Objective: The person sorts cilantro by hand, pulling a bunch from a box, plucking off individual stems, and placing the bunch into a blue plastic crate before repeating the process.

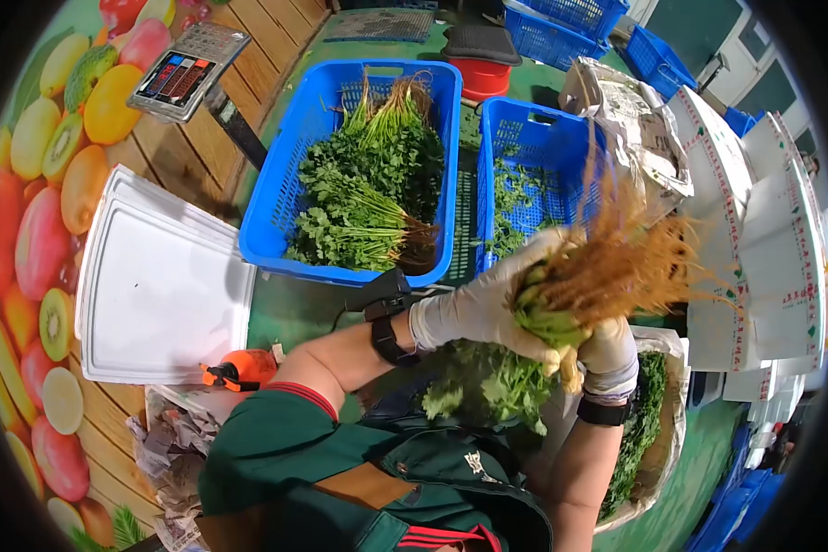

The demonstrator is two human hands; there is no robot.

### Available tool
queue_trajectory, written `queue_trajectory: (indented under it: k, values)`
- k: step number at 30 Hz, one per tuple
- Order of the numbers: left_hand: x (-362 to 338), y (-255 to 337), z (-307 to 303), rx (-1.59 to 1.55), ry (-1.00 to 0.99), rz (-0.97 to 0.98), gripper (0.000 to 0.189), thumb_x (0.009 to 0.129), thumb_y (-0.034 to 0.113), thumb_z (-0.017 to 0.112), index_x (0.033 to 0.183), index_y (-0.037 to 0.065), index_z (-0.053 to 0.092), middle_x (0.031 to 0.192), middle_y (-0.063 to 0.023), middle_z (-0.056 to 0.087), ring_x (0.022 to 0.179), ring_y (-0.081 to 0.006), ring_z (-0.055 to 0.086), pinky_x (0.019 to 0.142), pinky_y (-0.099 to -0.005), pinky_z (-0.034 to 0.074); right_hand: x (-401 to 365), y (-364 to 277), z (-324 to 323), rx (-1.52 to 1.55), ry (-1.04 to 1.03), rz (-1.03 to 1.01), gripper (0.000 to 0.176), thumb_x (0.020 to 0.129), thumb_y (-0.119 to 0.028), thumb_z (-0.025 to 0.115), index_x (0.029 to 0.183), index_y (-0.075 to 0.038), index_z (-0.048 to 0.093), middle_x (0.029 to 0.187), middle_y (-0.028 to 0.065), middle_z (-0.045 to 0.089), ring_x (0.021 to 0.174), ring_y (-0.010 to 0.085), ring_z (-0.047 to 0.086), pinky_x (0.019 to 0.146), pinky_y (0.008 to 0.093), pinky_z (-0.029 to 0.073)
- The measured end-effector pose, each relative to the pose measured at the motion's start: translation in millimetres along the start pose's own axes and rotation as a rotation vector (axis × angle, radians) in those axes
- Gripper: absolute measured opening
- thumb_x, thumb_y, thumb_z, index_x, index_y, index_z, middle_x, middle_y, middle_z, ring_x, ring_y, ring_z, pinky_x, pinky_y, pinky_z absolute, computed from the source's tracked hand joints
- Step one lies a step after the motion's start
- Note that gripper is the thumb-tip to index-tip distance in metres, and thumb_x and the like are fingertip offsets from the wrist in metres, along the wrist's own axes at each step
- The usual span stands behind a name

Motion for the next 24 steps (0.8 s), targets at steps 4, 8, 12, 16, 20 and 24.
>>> queue_trajectory:
  k: [4, 8, 12, 16, 20, 24]
  values:
    - [0.3, -10.0, -13.1, -0.598, -0.025, -0.422, 0.101, 0.052, 0.009, 0.087, 0.136, 0.003, 0.031, 0.127, -0.0063, 0.048, 0.118, -0.0154, 0.045, 0.102, -0.0324, 0.035, 16.5, -6.5, 23.6, 1.306, 0.248, 0.743, 0.047, 0.09, -0.041, 0.054, 0.112, 0.0, 0.055, 0.096, 0.0167, 0.065, 0.08, 0.0236, 0.065, 0.067, 0.0312, 0.052]
    - [-5.0, -9.6, -44.5, -0.447, 0.114, -0.333, 0.086, 0.057, 0.012, 0.081, 0.13, 0.002, 0.039, 0.114, -0.0054, 0.056, 0.103, -0.0163, 0.054, 0.094, -0.0316, 0.042, 43.9, -44.9, 26.0, 1.222, -0.022, 0.826, 0.066, 0.094, -0.051, 0.04, 0.089, 0.012, 0.057, 0.051, 0.0164, 0.058, 0.026, 0.0174, 0.043, 0.028, 0.0241, 0.034]
    - [-27.2, -12.5, -69.8, -0.734, 0.137, -0.447, 0.064, 0.064, 0.01, 0.069, 0.123, 0.0, 0.046, 0.108, -0.0126, 0.06, 0.096, -0.0244, 0.061, 0.088, -0.0347, 0.049, 60.0, -83.0, 35.5, 1.309, -0.253, 0.587, 0.062, 0.093, -0.047, 0.044, 0.08, 0.011, 0.064, 0.053, 0.0138, 0.059, 0.036, 0.0158, 0.051, 0.035, 0.0236, 0.04]
    - [-44.9, 3.9, -119.8, -0.601, 0.379, -0.483, 0.057, 0.068, 0.015, 0.065, 0.121, 0.002, 0.049, 0.108, -0.0087, 0.058, 0.096, -0.0209, 0.059, 0.084, -0.0331, 0.05, 56.6, -85.5, 31.2, 1.364, -0.082, 0.483, 0.053, 0.091, -0.04, 0.046, 0.083, 0.01, 0.063, 0.058, 0.0138, 0.061, 0.043, 0.0172, 0.054, 0.043, 0.0255, 0.043]
    - [-68.2, 2.8, -223.2, -0.297, 0.629, -0.574, 0.043, 0.074, 0.017, 0.064, 0.115, 0.004, 0.055, 0.101, -0.0034, 0.06, 0.09, -0.0135, 0.057, 0.083, -0.0272, 0.048, 2.6, -16.1, 32.1, 1.309, 0.111, 0.651, 0.052, 0.094, -0.04, 0.045, 0.091, 0.01, 0.059, 0.068, 0.0161, 0.063, 0.043, 0.0179, 0.053, 0.043, 0.0246, 0.043]
    - [-93.0, -19.3, -376.1, -0.152, 0.533, -0.767, 0.029, 0.083, 0.017, 0.061, 0.105, -0.003, 0.059, 0.094, -0.0105, 0.065, 0.081, -0.0197, 0.064, 0.072, -0.0316, 0.054, -106.3, 81.2, 39.1, 1.303, 0.54, 1.053, 0.043, 0.098, -0.036, 0.039, 0.1, 0.003, 0.057, 0.082, 0.0107, 0.063, 0.047, 0.0121, 0.048, 0.046, 0.0228, 0.041]
Point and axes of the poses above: each hand's wrist, its own x-axis towards the middle knuckle, its own z-axis out of the palm, y = z × x, the point moved 5 cm from there along x, towards the middle knuckle
